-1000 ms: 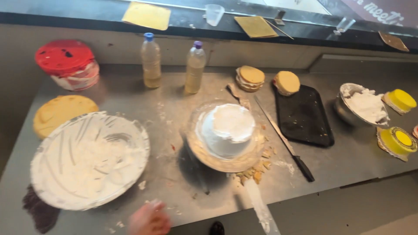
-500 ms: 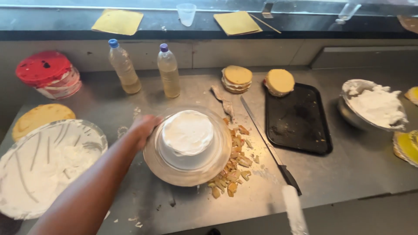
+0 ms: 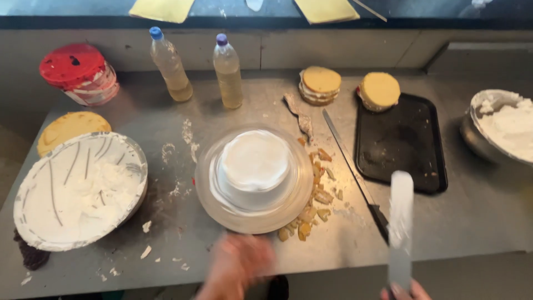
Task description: Apply frosting to the sides and top of a cake using a spatula.
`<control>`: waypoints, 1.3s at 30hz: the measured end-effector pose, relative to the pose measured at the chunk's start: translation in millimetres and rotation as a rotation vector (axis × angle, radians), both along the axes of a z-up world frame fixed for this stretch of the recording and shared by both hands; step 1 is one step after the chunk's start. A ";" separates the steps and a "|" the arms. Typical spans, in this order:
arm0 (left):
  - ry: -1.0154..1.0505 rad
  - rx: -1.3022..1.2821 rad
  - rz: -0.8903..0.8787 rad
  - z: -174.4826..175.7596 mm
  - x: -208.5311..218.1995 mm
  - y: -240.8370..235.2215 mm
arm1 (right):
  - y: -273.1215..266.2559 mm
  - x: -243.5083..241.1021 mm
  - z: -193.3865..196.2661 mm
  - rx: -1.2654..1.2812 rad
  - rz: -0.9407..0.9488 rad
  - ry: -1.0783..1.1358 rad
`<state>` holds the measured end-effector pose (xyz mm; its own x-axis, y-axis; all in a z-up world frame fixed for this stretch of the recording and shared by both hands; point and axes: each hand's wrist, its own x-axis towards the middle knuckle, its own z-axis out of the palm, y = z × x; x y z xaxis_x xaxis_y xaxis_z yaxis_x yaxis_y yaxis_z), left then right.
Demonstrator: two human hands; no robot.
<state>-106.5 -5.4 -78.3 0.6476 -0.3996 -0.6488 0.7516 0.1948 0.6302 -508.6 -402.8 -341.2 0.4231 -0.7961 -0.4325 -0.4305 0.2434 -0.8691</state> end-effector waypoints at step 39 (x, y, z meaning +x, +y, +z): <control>0.129 0.405 -0.168 -119.3 71.3 243.1 | 262.5 265.7 396.6 0.180 0.091 0.113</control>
<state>-35.2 237.7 -197.5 0.4989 -0.1892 -0.8458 0.8293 -0.1793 0.5293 -242.9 -140.3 55.4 0.4304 -0.6626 -0.6130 -0.5501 0.3459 -0.7601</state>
